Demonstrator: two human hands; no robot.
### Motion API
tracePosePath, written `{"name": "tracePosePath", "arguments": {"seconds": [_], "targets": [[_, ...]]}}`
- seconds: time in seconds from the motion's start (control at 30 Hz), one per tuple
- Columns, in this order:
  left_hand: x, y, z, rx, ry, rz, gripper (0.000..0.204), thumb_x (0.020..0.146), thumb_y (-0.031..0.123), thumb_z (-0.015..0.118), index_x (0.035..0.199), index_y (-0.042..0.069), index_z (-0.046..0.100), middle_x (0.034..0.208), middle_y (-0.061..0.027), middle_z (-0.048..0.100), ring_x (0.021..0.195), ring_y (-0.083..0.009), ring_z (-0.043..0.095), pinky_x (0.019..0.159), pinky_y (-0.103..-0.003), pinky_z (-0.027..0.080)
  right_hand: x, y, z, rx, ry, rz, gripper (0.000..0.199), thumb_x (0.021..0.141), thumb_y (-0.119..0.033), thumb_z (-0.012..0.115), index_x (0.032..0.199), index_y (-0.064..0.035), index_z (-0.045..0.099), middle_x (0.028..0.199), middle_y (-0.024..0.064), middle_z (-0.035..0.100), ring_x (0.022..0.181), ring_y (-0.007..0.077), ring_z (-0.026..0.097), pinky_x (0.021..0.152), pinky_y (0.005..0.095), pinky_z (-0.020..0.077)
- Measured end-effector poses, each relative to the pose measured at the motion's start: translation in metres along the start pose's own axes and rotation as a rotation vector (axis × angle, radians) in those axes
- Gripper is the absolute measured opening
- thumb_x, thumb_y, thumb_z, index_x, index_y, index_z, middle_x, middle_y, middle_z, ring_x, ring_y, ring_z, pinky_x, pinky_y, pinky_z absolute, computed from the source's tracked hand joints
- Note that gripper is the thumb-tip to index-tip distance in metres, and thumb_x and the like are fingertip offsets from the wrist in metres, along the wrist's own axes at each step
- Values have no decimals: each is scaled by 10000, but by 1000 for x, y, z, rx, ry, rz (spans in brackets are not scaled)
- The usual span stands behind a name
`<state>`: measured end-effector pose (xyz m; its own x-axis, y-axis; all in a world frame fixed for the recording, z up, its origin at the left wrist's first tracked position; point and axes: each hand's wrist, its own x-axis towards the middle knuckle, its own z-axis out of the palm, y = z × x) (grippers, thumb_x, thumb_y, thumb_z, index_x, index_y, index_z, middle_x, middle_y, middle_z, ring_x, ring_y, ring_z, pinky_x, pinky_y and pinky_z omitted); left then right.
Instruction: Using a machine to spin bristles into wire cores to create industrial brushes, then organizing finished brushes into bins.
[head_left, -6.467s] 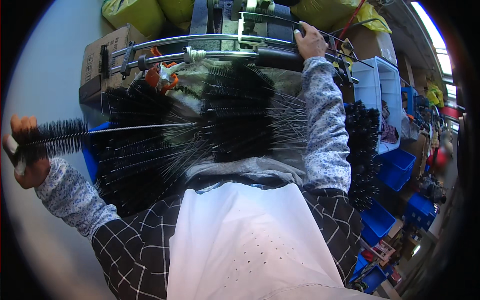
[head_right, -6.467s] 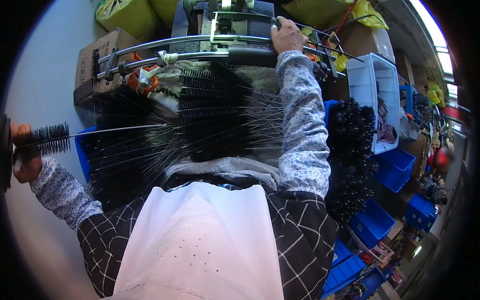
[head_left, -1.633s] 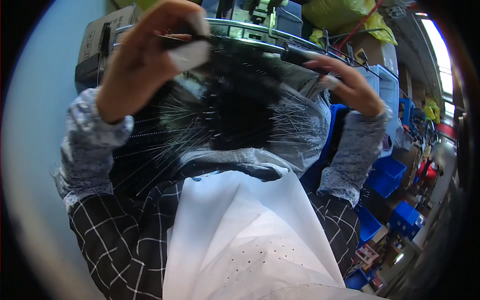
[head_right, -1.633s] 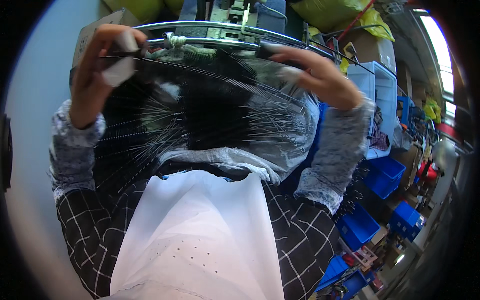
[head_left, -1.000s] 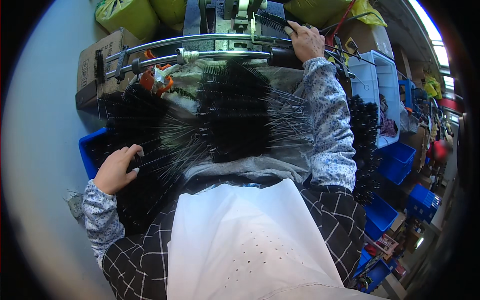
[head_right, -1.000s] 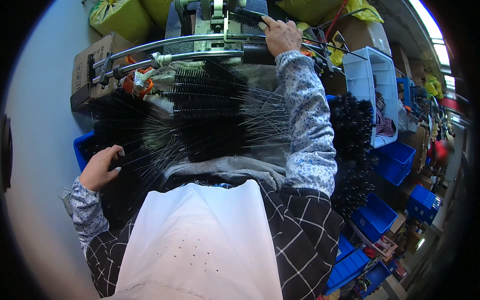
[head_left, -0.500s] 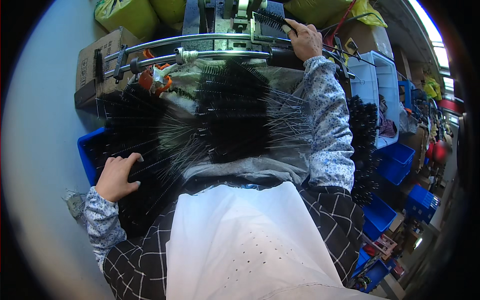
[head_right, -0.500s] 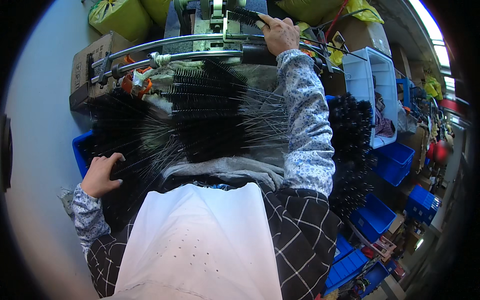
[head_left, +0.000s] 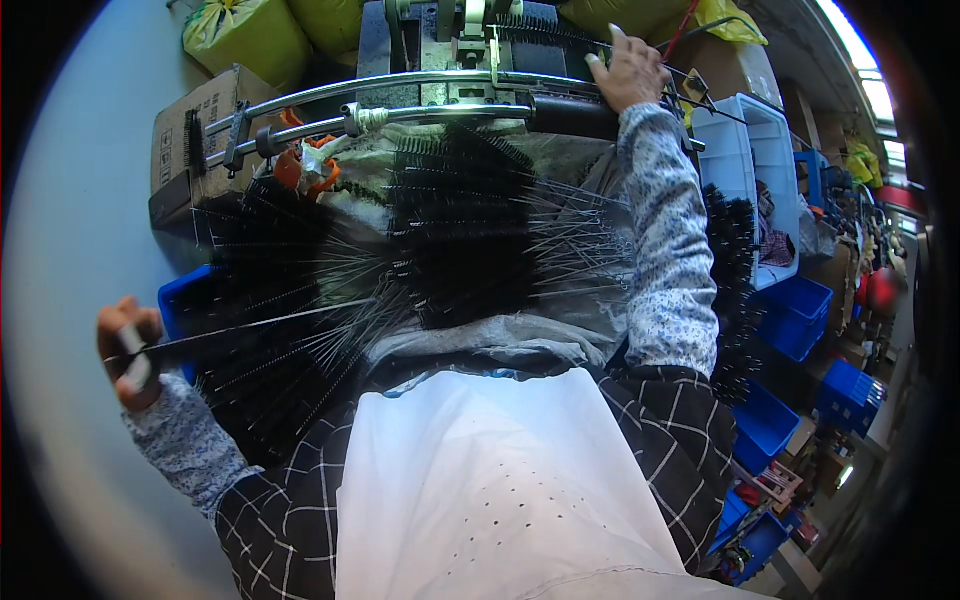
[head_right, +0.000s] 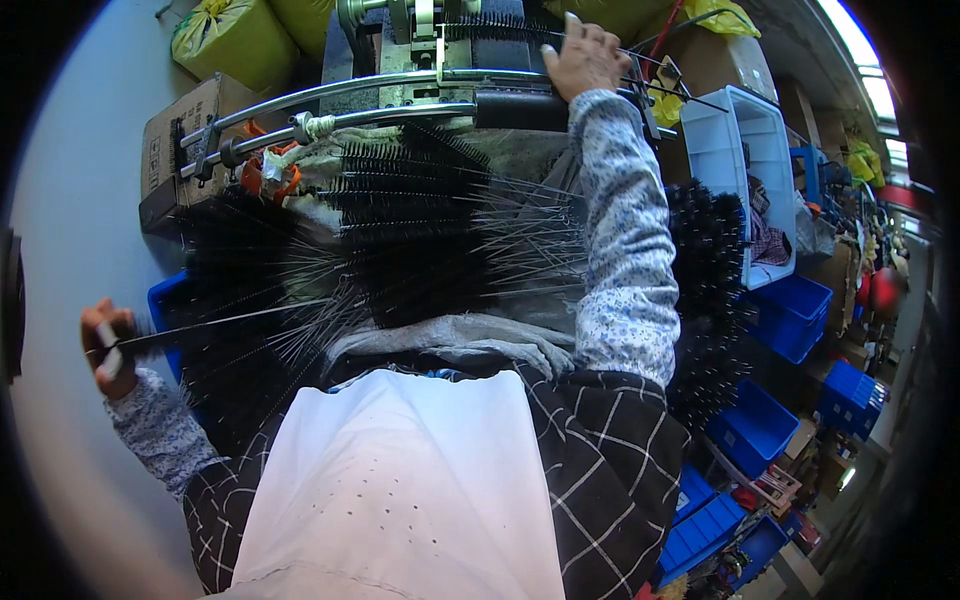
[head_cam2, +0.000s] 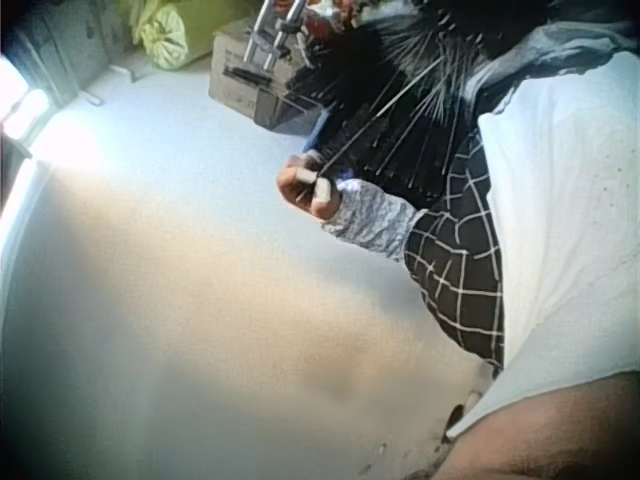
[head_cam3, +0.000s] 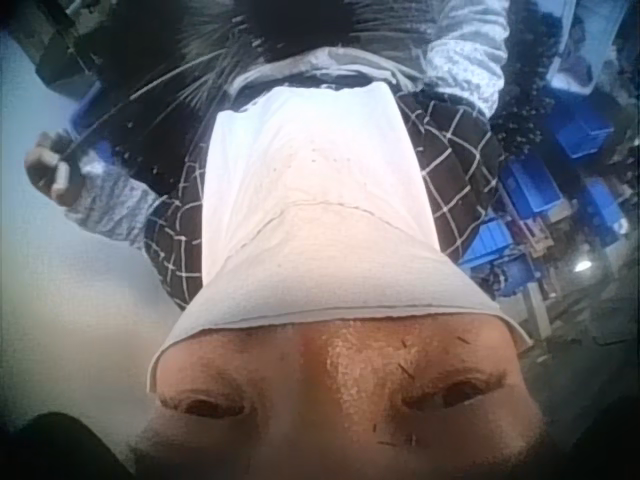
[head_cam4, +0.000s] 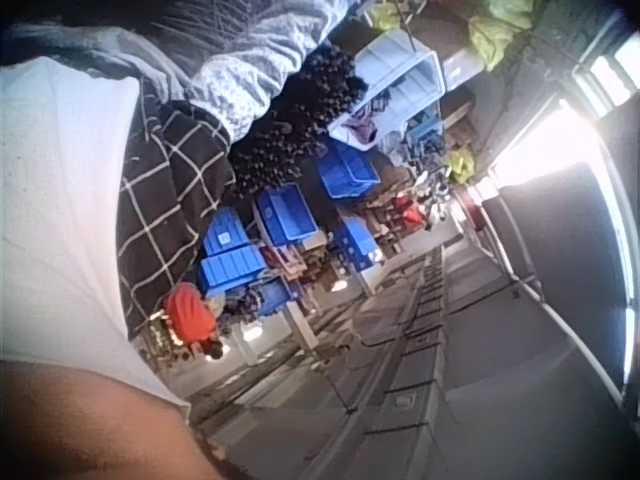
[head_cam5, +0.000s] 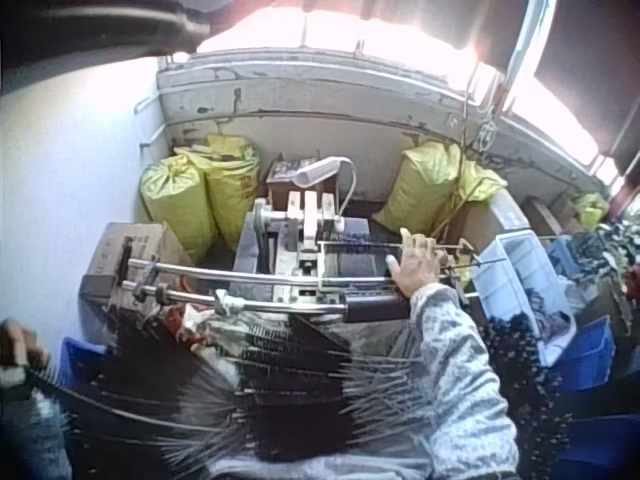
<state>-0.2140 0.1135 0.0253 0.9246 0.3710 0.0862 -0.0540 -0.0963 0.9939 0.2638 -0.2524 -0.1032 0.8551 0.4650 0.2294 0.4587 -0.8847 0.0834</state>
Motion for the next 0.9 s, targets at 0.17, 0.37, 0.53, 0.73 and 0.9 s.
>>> {"name": "tracePosePath", "arguments": {"seconds": [0.17,0.37,0.53,0.73,0.9], "targets": [[-3,14,-45,72,191,227,373,720,348,574,737,83,312,721,-58,338,615,-142,313,614,-299,312,-5,13,11,298,-14,122,404,757,-310,515,1128,-153,486,1092,59,519,1037,245,453,856,469,297],[-26,25,-100,-262,338,279,453,684,131,526,1012,-25,255,1054,-279,386,711,-273,413,713,-395,343,-5,-30,8,337,19,108,365,751,-296,508,1082,-143,515,1043,53,540,972,230,507,815,473,320],[9,51,-27,33,796,324,513,675,107,467,1076,-67,199,943,-291,356,697,-298,400,674,-425,355,-8,-89,-5,317,66,79,240,737,-219,488,933,-101,562,912,71,567,880,221,545,761,483,336],[14,41,-54,123,570,395,597,727,189,411,1152,-147,161,1048,-362,350,816,-395,447,738,-486,373,-13,-142,-18,263,-36,63,171,809,-150,419,934,-95,523,923,47,531,910,195,513,781,449,343],[33,62,3,768,728,277,564,783,177,347,1148,-212,164,1033,-392,386,840,-425,480,751,-505,396,-14,-130,-18,282,-23,4,185,790,-143,460,957,-92,523,923,53,532,917,204,515,780,458,344]]}}
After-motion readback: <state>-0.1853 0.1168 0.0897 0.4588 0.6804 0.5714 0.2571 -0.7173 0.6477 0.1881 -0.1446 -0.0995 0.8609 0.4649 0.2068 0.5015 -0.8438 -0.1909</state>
